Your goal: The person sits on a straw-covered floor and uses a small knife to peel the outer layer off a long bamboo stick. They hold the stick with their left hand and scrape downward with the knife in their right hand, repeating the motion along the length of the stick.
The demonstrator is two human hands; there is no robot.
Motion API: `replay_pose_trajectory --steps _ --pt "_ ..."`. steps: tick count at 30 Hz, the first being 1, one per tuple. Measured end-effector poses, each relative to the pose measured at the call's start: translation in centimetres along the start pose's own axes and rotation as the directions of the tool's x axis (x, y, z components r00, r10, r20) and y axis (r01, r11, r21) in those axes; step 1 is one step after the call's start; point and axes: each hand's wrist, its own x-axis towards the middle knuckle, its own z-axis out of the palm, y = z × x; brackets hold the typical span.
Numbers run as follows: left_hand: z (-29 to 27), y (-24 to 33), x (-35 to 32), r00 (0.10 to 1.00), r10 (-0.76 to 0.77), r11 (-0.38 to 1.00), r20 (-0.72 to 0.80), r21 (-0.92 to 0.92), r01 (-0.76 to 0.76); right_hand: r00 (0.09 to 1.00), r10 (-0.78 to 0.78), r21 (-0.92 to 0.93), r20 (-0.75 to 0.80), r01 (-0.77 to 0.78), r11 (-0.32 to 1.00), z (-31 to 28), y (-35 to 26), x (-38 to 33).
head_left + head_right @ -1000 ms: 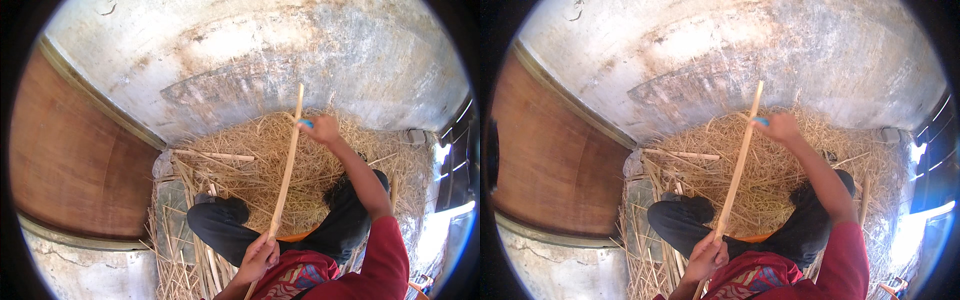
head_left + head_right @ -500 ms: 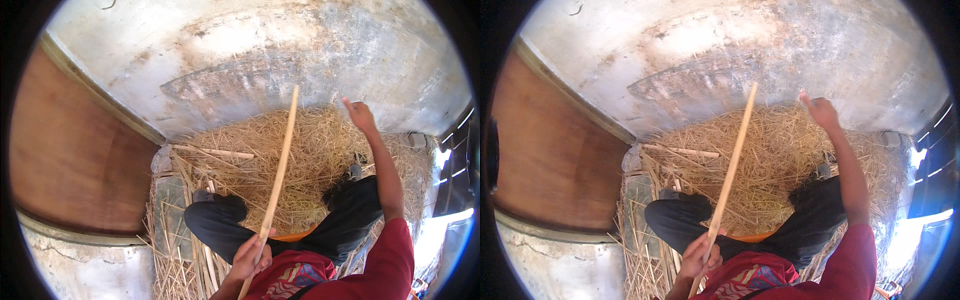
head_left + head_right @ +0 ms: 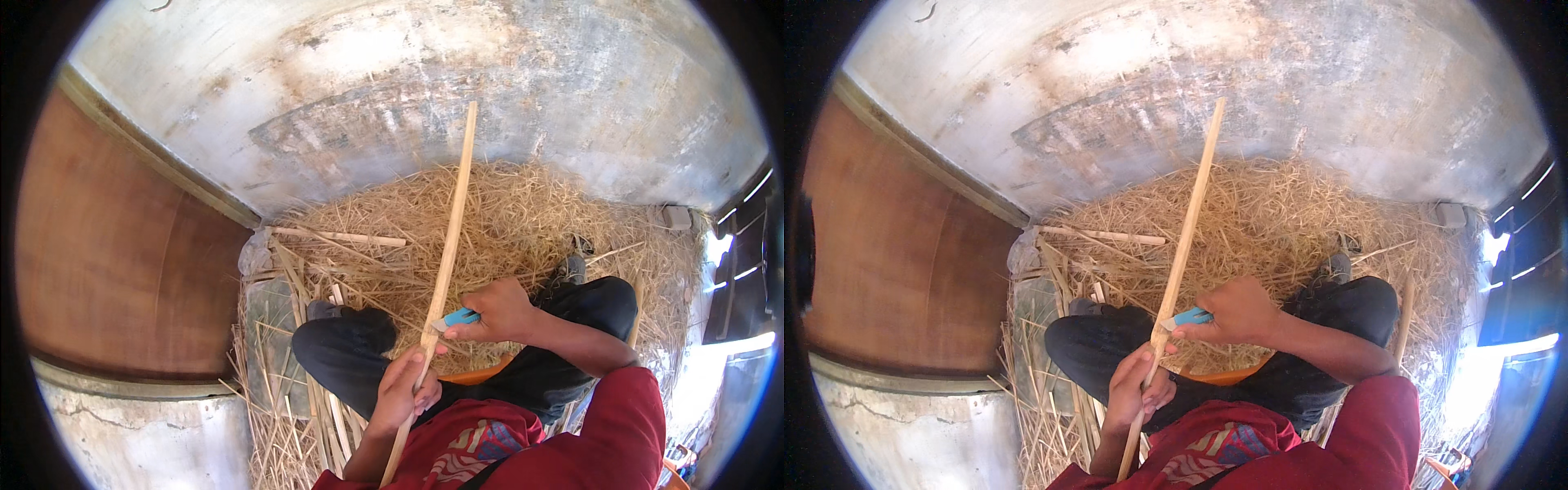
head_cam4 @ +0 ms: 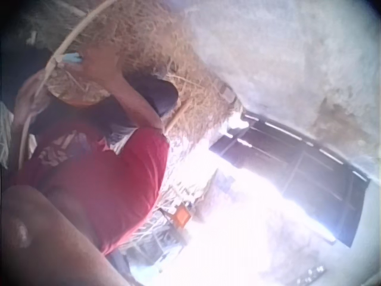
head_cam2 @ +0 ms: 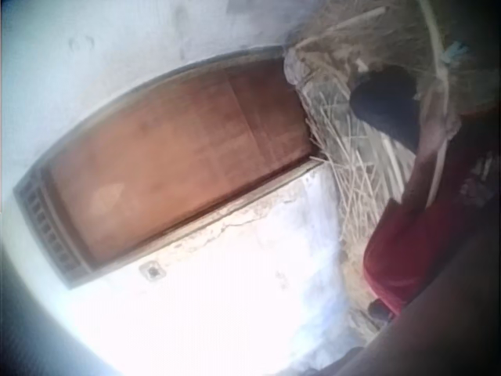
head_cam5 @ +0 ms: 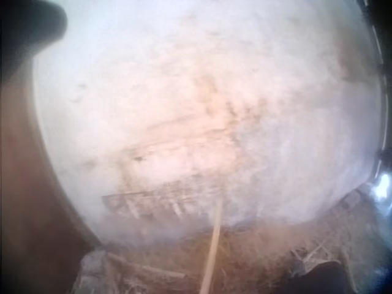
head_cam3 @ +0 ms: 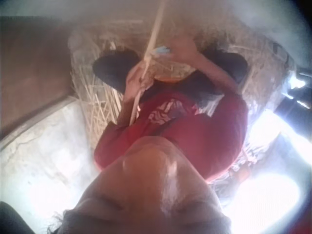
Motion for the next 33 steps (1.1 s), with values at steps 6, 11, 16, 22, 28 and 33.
replay_pose_trajectory --steps 6,11,16,22,28,33 --pt "-0.2 -0.4 0.0 1.0 0.008 1.0 0.025 -0.002 -0.008 0.998 -0.039 -0.125 -0.046 0.033 0.992 1.0 0.4 0.6" --pt "-0.5 -0.1 0.0 0.999 -0.004 0.997 0.039 0.078 0.001 0.983 -0.11 -0.229 -0.146 0.075 0.97 1.2 2.7 1.8" --pt "-0.4 -0.1 -0.7 0.999 0.031 0.992 0.034 0.119 -0.035 0.986 0.056 -0.344 -0.158 -0.108 0.933 0.2 3.9 3.3" --pt "-1.0 -1.6 -3.3 0.984 -0.03 0.993 0.173 0.116 0.01 0.905 0.275 -0.314 -0.324 -0.377 0.871 -4.0 12.6 5.0" --pt "-0.6 -2.0 -5.8 0.98 -0.069 0.972 0.188 0.234 0.023 0.819 0.423 -0.277 -0.387 -0.541 0.794 -7.1 18.4 6.2" --pt "-0.4 -2.1 -5.8 0.973 -0.097 0.975 0.209 0.214 0.051 0.845 0.367 -0.409 -0.389 -0.515 0.753 -9.6 21.3 6.1"
